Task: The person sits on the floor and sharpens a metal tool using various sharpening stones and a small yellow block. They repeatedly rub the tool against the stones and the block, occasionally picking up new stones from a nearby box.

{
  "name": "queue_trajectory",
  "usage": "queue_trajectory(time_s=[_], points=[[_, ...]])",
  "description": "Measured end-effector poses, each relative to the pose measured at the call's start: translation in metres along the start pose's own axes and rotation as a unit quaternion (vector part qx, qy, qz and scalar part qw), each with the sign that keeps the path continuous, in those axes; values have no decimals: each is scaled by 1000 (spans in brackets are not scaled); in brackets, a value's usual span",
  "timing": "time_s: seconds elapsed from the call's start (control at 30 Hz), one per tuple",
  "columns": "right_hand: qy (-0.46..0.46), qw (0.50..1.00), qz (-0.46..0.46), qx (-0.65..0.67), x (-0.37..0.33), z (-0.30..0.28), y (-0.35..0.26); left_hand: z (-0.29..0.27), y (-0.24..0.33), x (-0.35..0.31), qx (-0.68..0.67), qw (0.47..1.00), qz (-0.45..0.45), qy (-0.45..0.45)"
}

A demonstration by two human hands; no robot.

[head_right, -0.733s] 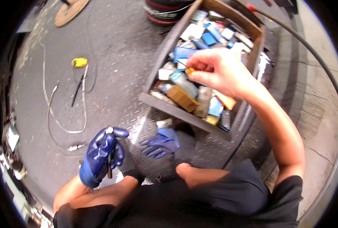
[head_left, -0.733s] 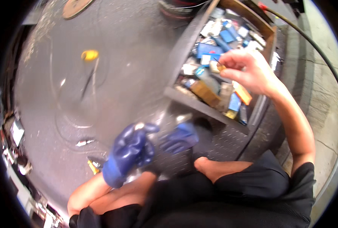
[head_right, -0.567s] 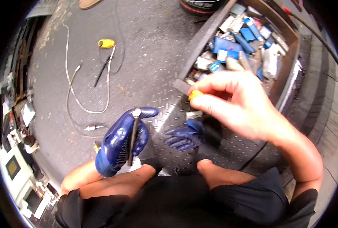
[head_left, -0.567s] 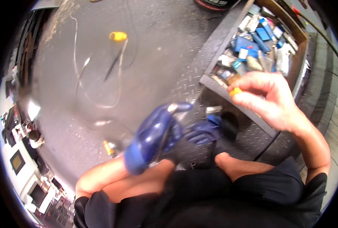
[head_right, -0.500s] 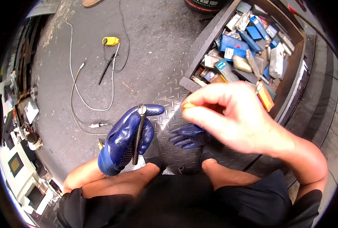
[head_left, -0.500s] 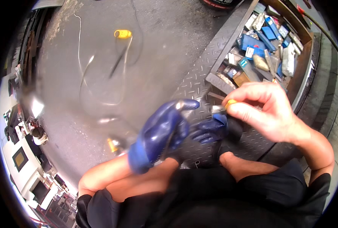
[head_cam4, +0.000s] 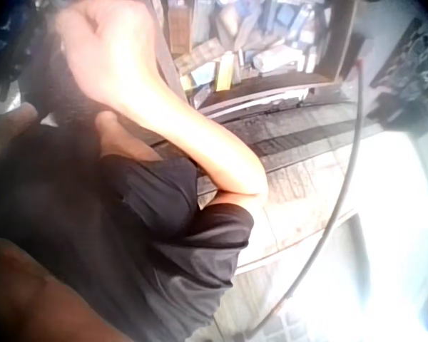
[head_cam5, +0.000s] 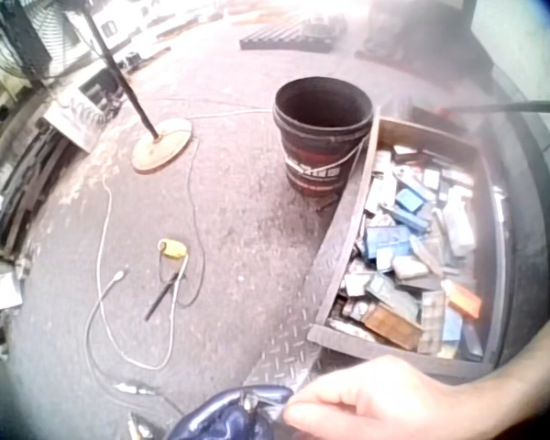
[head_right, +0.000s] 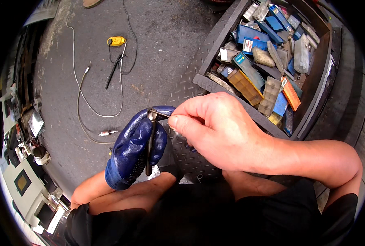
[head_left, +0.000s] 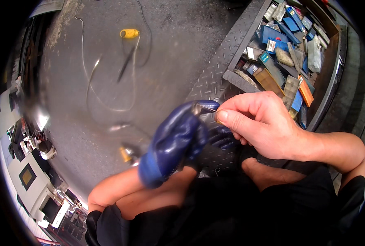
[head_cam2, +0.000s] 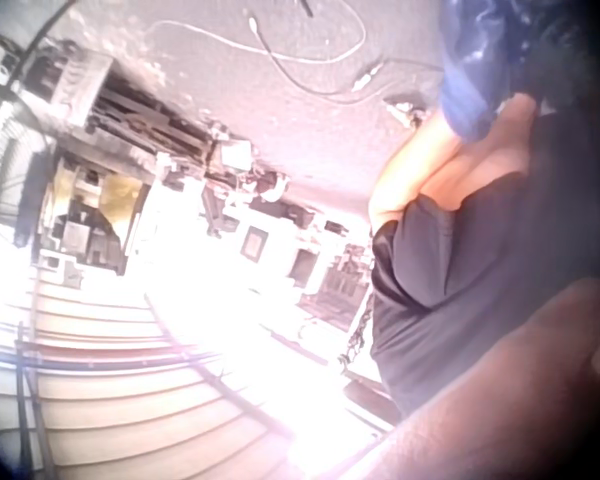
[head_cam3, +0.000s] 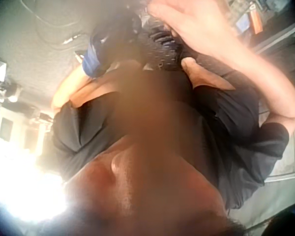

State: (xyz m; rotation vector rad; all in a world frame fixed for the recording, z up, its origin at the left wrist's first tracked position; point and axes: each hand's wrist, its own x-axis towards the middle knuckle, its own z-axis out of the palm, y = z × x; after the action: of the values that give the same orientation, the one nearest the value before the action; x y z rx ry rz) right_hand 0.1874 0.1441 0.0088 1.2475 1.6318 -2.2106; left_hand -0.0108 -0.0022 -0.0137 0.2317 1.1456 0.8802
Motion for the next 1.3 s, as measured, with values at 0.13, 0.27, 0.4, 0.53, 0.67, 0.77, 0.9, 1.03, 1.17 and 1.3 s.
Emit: queue_trajectory(time_s=[0.13,0.27,0.4,0.53,0.67,0.77,0.9,1.03,1.17,1.3], points=[[-2,1000,-10,4,2,0,3,-3,-5,1,9,1000,11,-3],[0,999,37,38,1,-1,-1,-6,-2,4,22,998,34,-45],[-51,984,113,131,3,-3,-7,-4,-11,3,58,996,61,-6],[-90,952,164,241,8,-5,-4,3,-9,3,75,996,40,31],[-97,948,157,259,11,-5,-1,-1,-14,4,93,991,99,6],[-50,987,93,121,13,0,1,0,-13,4,102,989,110,18],[28,999,-29,-3,16,6,9,3,-9,6,96,990,97,32],[60,988,-107,-94,17,8,4,5,-6,5,90,992,77,51],[73,977,-137,-144,18,9,0,5,-8,4,91,991,74,64],[108,930,-238,-258,21,14,11,6,-6,4,75,993,77,58]])
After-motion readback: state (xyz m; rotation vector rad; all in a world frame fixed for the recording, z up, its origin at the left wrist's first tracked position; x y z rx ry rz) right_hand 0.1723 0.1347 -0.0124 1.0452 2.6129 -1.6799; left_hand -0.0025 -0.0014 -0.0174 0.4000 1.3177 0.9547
